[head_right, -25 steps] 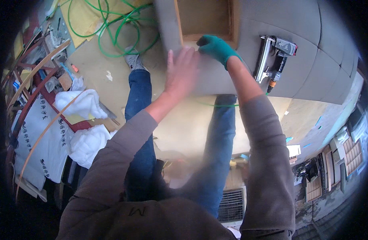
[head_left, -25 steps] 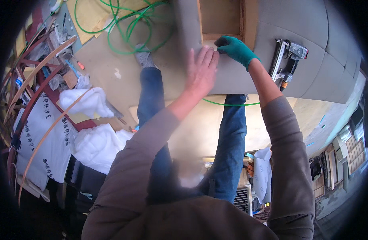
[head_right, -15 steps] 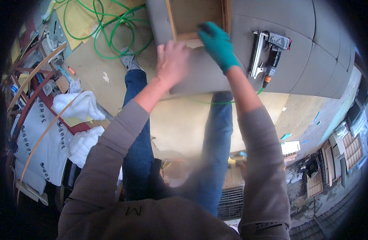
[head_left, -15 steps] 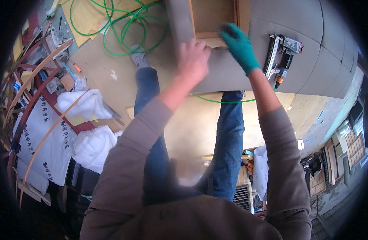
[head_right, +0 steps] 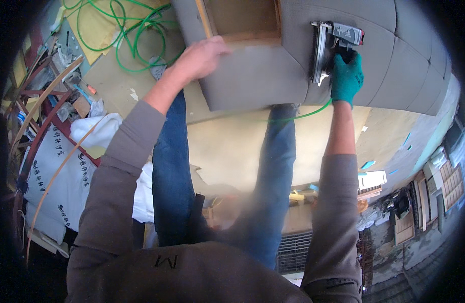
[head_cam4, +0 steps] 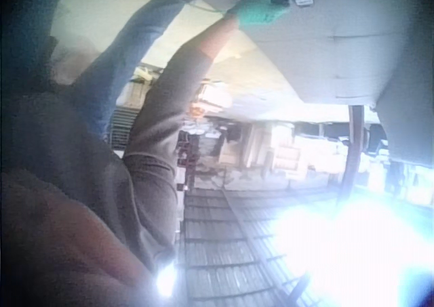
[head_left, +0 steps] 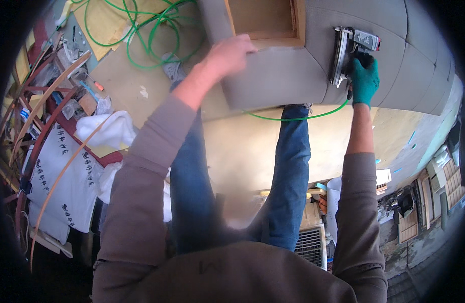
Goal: The person staples gray fabric onto the wooden frame of a sofa using a pneumatic staple gun. They repeatedly pull and smooth the fabric, then drive staples along the edges and underside of the frame to secure it in place.
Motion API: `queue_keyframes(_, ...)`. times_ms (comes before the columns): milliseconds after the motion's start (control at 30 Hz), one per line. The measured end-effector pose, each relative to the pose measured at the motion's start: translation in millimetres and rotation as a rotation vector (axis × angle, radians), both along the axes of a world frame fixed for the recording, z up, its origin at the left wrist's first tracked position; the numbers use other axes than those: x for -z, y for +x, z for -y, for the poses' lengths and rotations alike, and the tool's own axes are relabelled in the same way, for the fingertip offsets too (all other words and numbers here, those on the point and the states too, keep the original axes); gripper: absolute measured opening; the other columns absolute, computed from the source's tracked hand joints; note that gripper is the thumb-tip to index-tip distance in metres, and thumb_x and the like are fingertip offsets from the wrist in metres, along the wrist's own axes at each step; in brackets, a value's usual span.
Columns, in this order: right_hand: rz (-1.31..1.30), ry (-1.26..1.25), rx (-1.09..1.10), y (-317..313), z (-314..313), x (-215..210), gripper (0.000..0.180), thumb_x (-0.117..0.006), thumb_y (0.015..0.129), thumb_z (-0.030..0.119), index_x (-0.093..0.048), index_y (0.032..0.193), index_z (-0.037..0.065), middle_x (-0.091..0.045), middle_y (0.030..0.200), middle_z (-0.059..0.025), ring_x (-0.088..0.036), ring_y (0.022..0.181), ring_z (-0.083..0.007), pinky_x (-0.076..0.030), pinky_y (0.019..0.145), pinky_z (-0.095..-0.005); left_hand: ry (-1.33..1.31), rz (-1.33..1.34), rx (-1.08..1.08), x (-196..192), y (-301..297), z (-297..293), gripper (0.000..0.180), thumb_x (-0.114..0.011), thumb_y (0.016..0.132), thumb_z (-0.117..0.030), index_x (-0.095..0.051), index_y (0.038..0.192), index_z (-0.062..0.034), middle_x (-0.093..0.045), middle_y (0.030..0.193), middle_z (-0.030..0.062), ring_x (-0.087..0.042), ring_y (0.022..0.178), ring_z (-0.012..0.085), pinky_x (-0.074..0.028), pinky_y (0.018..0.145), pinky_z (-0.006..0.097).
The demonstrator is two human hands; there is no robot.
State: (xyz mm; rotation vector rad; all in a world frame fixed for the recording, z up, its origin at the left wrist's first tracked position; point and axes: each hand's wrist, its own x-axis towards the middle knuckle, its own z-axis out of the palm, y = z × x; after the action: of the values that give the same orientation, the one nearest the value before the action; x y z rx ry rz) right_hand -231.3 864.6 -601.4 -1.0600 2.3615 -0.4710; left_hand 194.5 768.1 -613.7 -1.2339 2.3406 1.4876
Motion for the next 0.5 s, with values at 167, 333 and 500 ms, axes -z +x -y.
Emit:
queue_keyframes(167, 0.610, -0.030, 0.244, -7.8, 14.5, -65.2, 0.037, -0.080, 0.099, 0.021, -0.072, 0.130, 0.003, -0.075, 0.102, -0.0060, -0.071, 0.089, -0.0146, -0.058, 0.076, -0.0297, 0.124, 0.012, 0.015, 4.1, 5.4, 12.0, 0.043, -0.054, 0.093, 0.002, -0.076, 0.129, -0.0061, -0.071, 0.129, 0.0148, -0.069, 0.120, 0.0410, -0.055, 0.104, 0.049)
queue_keyframes(333, 1.343, -0.099, 0.320, 11.0, 39.3, -123.9, 0.038, -0.073, 0.107, 0.022, -0.065, 0.139, 0.003, -0.075, 0.113, -0.0080, -0.071, 0.086, -0.0156, -0.060, 0.077, -0.0285, 0.090, -0.005, 0.006, 0.6, 5.8, 7.3, 0.040, -0.059, 0.094, -0.004, -0.075, 0.130, -0.0072, -0.070, 0.128, 0.0142, -0.069, 0.120, 0.0405, -0.055, 0.105, 0.049)
queue_keyframes(500, 1.662, 0.105, 0.207, 57.4, 81.0, -91.6, 0.035, -0.067, 0.113, 0.031, -0.067, 0.138, 0.008, -0.077, 0.118, -0.0113, -0.072, 0.085, -0.0145, -0.061, 0.075, -0.0292, 0.047, -0.019, -0.032, 0.4, 9.9, -1.1, 0.039, -0.063, 0.093, -0.008, -0.074, 0.131, -0.0101, -0.069, 0.128, 0.0116, -0.069, 0.119, 0.0395, -0.057, 0.104, 0.049)
